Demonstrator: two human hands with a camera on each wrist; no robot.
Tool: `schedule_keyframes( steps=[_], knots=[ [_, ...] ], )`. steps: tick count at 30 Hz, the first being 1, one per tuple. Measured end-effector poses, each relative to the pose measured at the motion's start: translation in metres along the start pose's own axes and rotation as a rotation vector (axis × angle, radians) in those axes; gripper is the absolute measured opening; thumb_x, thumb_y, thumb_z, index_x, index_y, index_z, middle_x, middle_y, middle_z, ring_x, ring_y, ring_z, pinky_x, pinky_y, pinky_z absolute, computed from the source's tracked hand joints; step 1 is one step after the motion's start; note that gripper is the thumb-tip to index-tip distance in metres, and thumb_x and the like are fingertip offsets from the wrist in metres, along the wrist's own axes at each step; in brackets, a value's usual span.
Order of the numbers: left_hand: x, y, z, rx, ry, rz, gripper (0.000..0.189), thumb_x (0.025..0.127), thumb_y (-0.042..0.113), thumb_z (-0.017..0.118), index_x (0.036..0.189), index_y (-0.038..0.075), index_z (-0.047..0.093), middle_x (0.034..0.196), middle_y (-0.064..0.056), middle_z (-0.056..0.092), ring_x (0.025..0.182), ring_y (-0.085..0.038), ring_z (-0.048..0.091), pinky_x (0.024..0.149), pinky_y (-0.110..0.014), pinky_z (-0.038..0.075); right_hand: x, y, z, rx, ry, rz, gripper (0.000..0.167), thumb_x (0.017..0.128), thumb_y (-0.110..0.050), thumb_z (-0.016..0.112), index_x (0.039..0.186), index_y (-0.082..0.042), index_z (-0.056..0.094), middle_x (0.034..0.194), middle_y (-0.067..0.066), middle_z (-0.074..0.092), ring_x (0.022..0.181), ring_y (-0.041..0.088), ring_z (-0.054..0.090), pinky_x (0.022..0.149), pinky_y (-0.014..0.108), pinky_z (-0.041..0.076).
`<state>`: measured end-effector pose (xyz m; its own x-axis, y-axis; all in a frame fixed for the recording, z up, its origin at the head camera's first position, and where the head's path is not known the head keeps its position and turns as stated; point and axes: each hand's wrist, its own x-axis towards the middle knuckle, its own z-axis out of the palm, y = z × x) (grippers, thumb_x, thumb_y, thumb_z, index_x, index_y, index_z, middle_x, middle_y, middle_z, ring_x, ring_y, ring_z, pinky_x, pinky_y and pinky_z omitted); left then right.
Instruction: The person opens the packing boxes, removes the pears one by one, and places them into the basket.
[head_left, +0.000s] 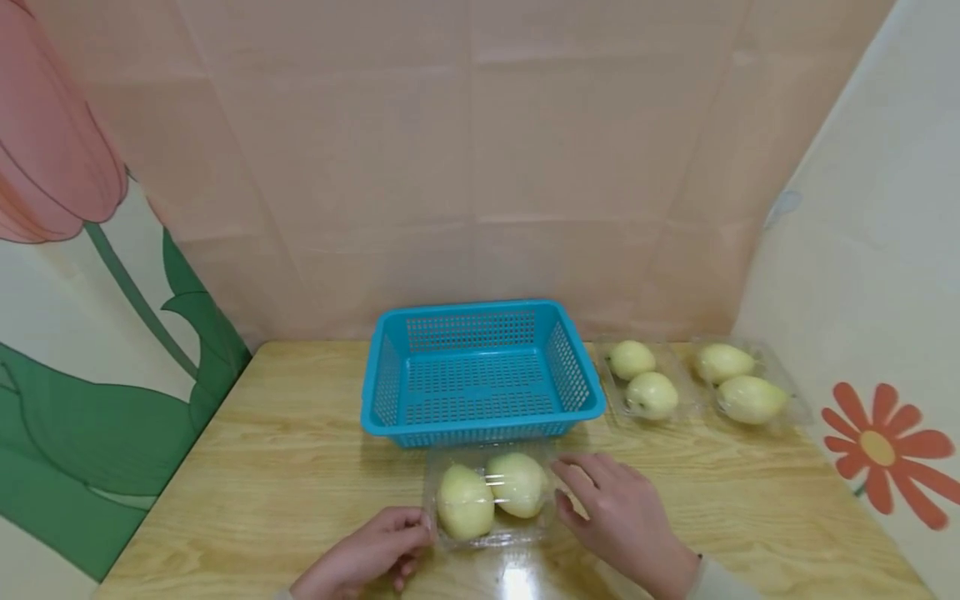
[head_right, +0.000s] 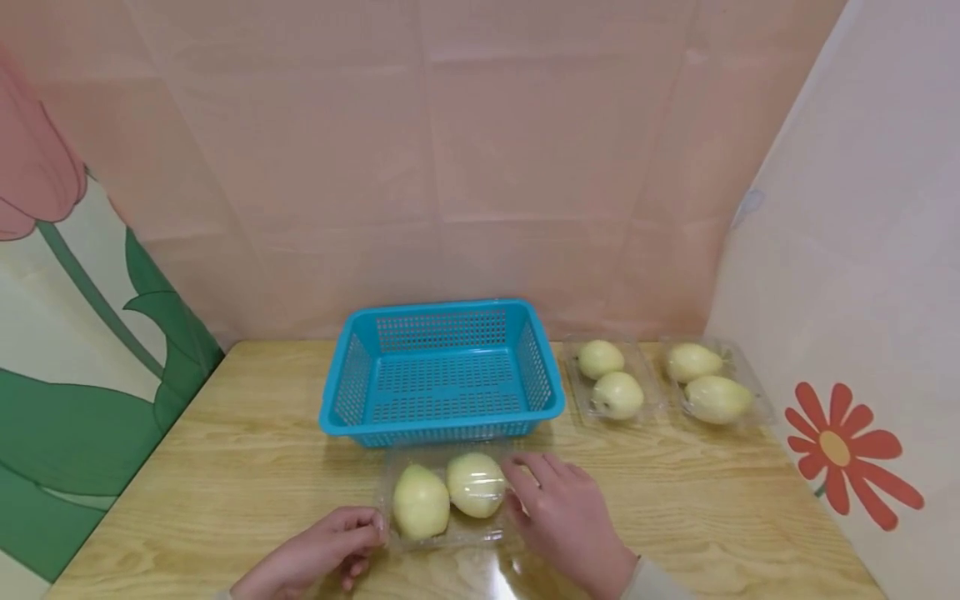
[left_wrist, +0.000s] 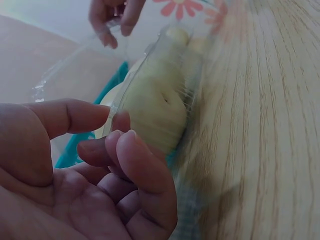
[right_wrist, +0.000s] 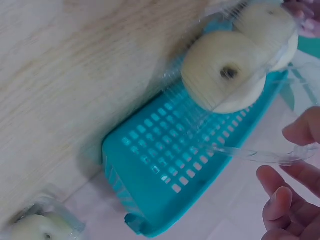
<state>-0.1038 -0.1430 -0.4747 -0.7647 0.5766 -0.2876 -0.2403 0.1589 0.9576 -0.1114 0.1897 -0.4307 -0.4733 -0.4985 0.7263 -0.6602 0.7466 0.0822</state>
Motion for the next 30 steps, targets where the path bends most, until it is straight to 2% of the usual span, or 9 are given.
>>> schedule_keyframes(
  steps=[6,12,15,17,20,23,25,28,30],
  knots=[
    [0.001,0.001,0.000,0.007,0.041,-0.007,0.035,0.098,0.017,0.057,0.103,-0.017,0.054,0.064,0.001,0.046,0.056,-0.011,0.044,0.049,-0.022,0.043,0.006,0.008,-0.002,0.033,0.009,0.089,0.040,0.101,-0.038,0.045,0.106,-0.012,0.075,0.092,-0.001,0.070,0.071,0.015,0.066,0.052,0.031,0.053],
    [0.000,0.001,-0.002,0.007,0.013,-0.007,0.036,0.099,0.019,0.057,0.103,-0.017,0.055,0.065,0.001,0.048,0.056,-0.011,0.046,0.051,-0.022,0.045,0.014,0.014,0.000,0.090,0.031,0.171,0.034,0.099,-0.038,0.056,0.105,-0.011,0.075,0.093,0.001,0.071,0.068,0.013,0.066,0.049,0.028,0.051],
    [-0.002,0.001,-0.003,0.005,-0.022,-0.012,0.038,0.100,0.021,0.057,0.104,-0.017,0.054,0.065,0.001,0.049,0.057,-0.011,0.047,0.053,-0.022,0.045,0.019,0.017,0.001,0.116,0.045,0.200,0.030,0.097,-0.038,0.061,0.103,-0.012,0.075,0.094,0.000,0.073,0.061,0.008,0.061,0.047,0.023,0.047],
    [-0.003,0.001,-0.004,0.013,-0.050,-0.003,0.038,0.101,0.021,0.056,0.103,-0.017,0.054,0.065,0.001,0.049,0.058,-0.011,0.047,0.054,-0.022,0.046,0.022,0.018,0.002,0.117,0.045,0.222,0.031,0.097,-0.040,0.062,0.102,-0.012,0.074,0.093,-0.001,0.074,0.056,0.002,0.053,0.044,0.018,0.041],
    [-0.004,0.001,-0.004,0.022,-0.082,0.013,0.038,0.102,0.020,0.055,0.102,-0.017,0.053,0.066,0.000,0.050,0.060,-0.010,0.048,0.055,-0.021,0.046,0.024,0.017,0.002,0.096,0.023,0.310,0.023,0.092,-0.038,0.071,0.096,-0.015,0.071,0.084,-0.003,0.071,0.050,-0.005,0.038,0.041,0.016,0.031],
    [-0.004,0.001,-0.004,0.024,-0.092,0.020,0.039,0.102,0.020,0.055,0.101,-0.018,0.052,0.067,0.001,0.050,0.060,-0.010,0.048,0.056,-0.021,0.046,0.024,0.014,-0.001,0.056,-0.068,0.455,0.023,0.082,-0.036,0.080,0.080,-0.020,0.064,0.068,-0.010,0.061,0.049,-0.004,0.034,0.041,0.019,0.027],
    [-0.003,0.001,-0.004,0.019,-0.090,0.015,0.039,0.102,0.020,0.055,0.101,-0.018,0.052,0.067,0.001,0.049,0.061,-0.011,0.049,0.056,-0.021,0.047,0.023,0.011,-0.002,0.052,-0.175,0.555,0.031,0.080,-0.039,0.081,0.070,-0.024,0.056,0.059,-0.014,0.051,0.048,-0.001,0.035,0.041,0.022,0.028],
    [-0.003,0.002,-0.004,0.027,-0.074,0.004,0.038,0.101,0.021,0.055,0.101,-0.018,0.053,0.067,0.001,0.049,0.061,-0.011,0.049,0.055,-0.022,0.047,0.021,0.005,-0.002,0.085,-0.357,0.632,0.035,0.082,-0.047,0.078,0.064,-0.028,0.055,0.056,-0.017,0.047,0.049,0.002,0.039,0.043,0.025,0.032],
    [-0.004,0.002,-0.005,0.034,-0.055,-0.004,0.037,0.101,0.021,0.055,0.102,-0.017,0.054,0.067,0.001,0.048,0.061,-0.012,0.049,0.055,-0.023,0.047,0.019,-0.001,-0.001,0.125,-0.442,0.647,0.033,0.081,-0.052,0.077,0.067,-0.028,0.060,0.058,-0.017,0.049,0.051,0.001,0.042,0.044,0.025,0.034]
  ],
)
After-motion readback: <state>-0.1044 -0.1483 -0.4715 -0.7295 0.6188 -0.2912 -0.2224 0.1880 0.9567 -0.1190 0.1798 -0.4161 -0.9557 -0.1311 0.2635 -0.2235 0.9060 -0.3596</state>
